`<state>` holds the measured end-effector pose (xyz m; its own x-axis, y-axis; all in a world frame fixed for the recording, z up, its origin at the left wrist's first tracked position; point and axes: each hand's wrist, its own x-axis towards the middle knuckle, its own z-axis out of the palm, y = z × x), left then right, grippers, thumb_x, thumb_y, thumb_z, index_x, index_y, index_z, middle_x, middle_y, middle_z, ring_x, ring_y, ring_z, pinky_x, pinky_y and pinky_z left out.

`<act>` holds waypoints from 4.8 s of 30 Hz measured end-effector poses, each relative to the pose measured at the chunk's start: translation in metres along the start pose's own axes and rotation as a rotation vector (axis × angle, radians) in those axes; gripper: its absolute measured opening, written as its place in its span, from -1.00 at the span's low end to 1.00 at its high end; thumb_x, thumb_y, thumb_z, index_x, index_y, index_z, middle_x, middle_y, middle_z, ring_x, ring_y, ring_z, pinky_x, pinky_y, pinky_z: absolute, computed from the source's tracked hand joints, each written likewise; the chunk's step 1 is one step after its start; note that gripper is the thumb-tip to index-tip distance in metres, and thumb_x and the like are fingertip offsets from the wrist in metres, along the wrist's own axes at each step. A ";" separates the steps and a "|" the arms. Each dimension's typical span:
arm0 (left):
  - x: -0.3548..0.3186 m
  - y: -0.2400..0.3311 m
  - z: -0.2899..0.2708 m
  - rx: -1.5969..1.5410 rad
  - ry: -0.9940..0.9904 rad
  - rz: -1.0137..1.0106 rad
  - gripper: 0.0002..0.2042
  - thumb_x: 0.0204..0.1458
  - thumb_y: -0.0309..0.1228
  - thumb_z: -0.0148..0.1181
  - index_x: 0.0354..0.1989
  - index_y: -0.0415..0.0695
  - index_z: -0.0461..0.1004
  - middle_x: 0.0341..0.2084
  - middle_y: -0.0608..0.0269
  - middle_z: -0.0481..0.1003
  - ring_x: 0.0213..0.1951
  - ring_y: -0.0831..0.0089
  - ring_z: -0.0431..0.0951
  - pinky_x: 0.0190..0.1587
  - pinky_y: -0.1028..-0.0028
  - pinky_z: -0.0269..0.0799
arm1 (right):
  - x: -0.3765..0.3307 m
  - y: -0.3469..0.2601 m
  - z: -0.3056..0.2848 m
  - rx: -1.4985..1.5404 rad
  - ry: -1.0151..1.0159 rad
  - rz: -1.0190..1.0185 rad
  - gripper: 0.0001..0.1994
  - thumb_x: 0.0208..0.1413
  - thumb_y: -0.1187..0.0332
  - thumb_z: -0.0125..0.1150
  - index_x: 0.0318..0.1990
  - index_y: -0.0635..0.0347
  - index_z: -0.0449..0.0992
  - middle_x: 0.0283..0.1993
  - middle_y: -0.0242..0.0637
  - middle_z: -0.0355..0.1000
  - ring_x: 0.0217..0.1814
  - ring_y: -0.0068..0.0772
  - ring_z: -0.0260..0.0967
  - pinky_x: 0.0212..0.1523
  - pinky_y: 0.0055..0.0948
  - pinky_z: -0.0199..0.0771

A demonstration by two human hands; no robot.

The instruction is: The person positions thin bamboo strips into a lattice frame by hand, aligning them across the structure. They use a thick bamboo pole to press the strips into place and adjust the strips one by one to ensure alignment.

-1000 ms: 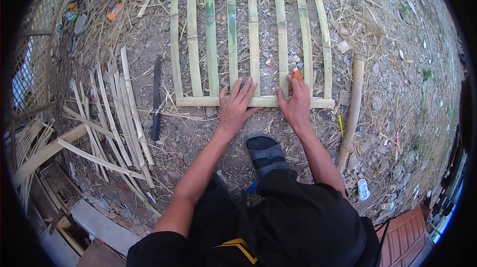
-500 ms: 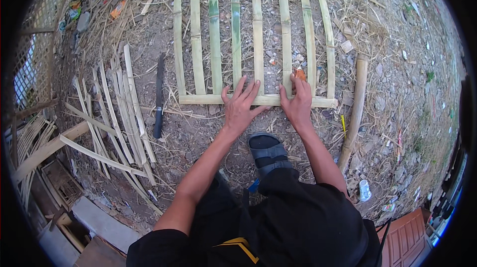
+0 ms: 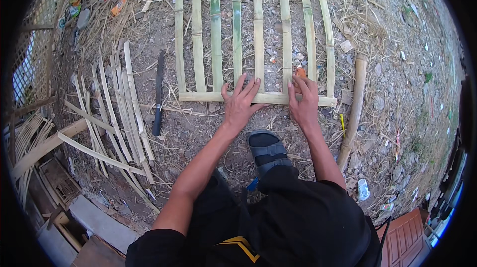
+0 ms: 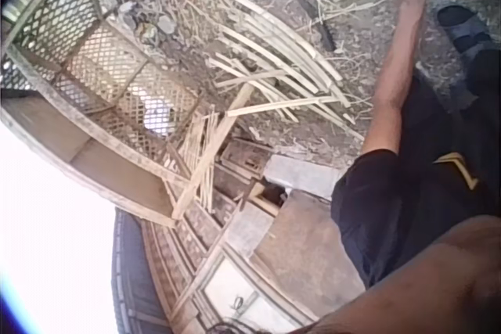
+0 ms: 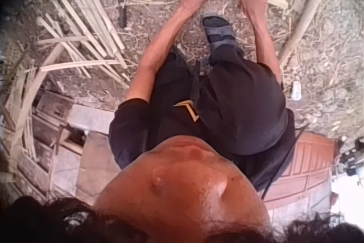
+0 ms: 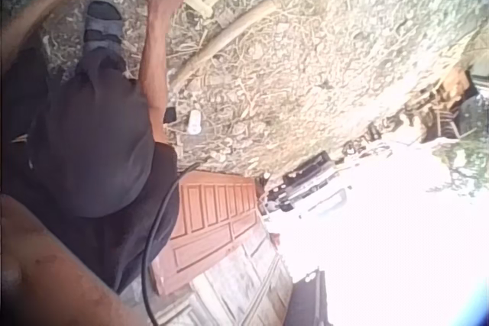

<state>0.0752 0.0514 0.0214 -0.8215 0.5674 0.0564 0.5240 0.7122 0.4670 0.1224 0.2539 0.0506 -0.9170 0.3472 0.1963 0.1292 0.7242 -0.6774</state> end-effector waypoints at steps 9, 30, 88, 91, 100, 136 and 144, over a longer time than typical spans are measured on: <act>0.001 0.000 0.002 -0.003 0.029 0.012 -0.24 -0.11 -0.04 0.40 0.31 -0.05 0.35 0.20 0.30 0.44 0.35 0.28 0.24 0.28 -0.11 -0.17 | -0.012 0.034 -0.029 -0.348 0.105 0.223 -0.72 0.10 0.25 0.34 -0.14 0.25 0.60 -0.29 -0.18 0.52 -0.15 -0.13 0.37 -0.01 -0.19 0.26; 0.002 0.004 -0.003 0.005 0.044 -0.006 -0.37 0.08 0.01 0.26 0.24 -0.14 0.41 0.12 0.18 0.50 0.33 0.24 0.27 0.27 -0.13 -0.17 | -0.006 0.035 -0.057 -0.066 0.117 0.387 -0.78 0.09 0.29 0.38 -0.21 0.27 0.65 -0.26 -0.17 0.58 -0.29 -0.25 0.50 -0.24 -0.29 0.43; -0.052 -0.160 -0.082 -0.662 0.153 -0.797 -0.67 0.23 -0.21 0.19 -0.13 -0.30 0.55 -0.50 0.24 0.55 -0.45 0.58 0.44 -0.41 0.48 0.35 | -0.006 0.077 -0.107 -0.117 -0.486 -0.116 -0.63 0.03 0.66 0.23 -0.02 0.06 0.63 0.08 -0.10 0.52 -0.13 -0.05 0.59 -0.16 -0.27 0.59; -0.048 -0.154 -0.085 -0.857 0.150 -0.805 -0.73 0.25 -0.25 0.17 -0.19 -0.27 0.54 -0.49 0.28 0.55 -0.48 0.59 0.50 -0.46 0.54 0.34 | -0.005 0.080 -0.110 -0.092 -0.486 -0.069 -0.66 0.04 0.66 0.23 -0.03 0.10 0.63 0.08 -0.10 0.53 -0.10 -0.09 0.59 -0.15 -0.28 0.58; -0.048 -0.126 -0.091 -1.007 0.007 -0.829 -0.76 0.31 -0.27 0.09 -0.20 -0.23 0.39 -0.47 0.19 0.57 -0.55 0.51 0.60 -0.54 0.56 0.43 | 0.016 0.073 -0.137 -0.108 -0.493 -0.062 -0.68 0.06 0.65 0.23 -0.02 0.16 0.59 0.03 -0.11 0.55 -0.12 -0.16 0.59 -0.17 -0.30 0.57; -0.042 -0.088 -0.055 -1.115 0.166 -0.826 -0.72 0.31 -0.29 0.10 -0.11 -0.32 0.53 -0.59 0.32 0.51 -0.66 0.67 0.41 -0.62 0.62 0.24 | -0.016 -0.037 -0.031 0.077 -0.253 0.061 -0.75 0.08 0.52 0.29 -0.05 0.30 0.55 -0.03 -0.07 0.54 -0.33 -0.20 0.51 -0.22 -0.28 0.51; -0.042 -0.103 -0.066 -1.059 0.189 -0.853 -0.69 0.31 -0.29 0.09 -0.03 -0.33 0.52 -0.56 0.37 0.48 -0.66 0.69 0.36 -0.62 0.63 0.24 | -0.010 -0.049 -0.020 0.117 -0.302 0.106 -0.78 0.07 0.52 0.28 -0.10 0.30 0.55 -0.14 -0.04 0.54 -0.27 -0.09 0.52 -0.21 -0.25 0.51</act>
<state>0.0404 -0.0734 0.0294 -0.8620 -0.0083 -0.5068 -0.5046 0.1077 0.8566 0.1328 0.2269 0.0959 -0.9733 0.2127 -0.0867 0.2022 0.6142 -0.7629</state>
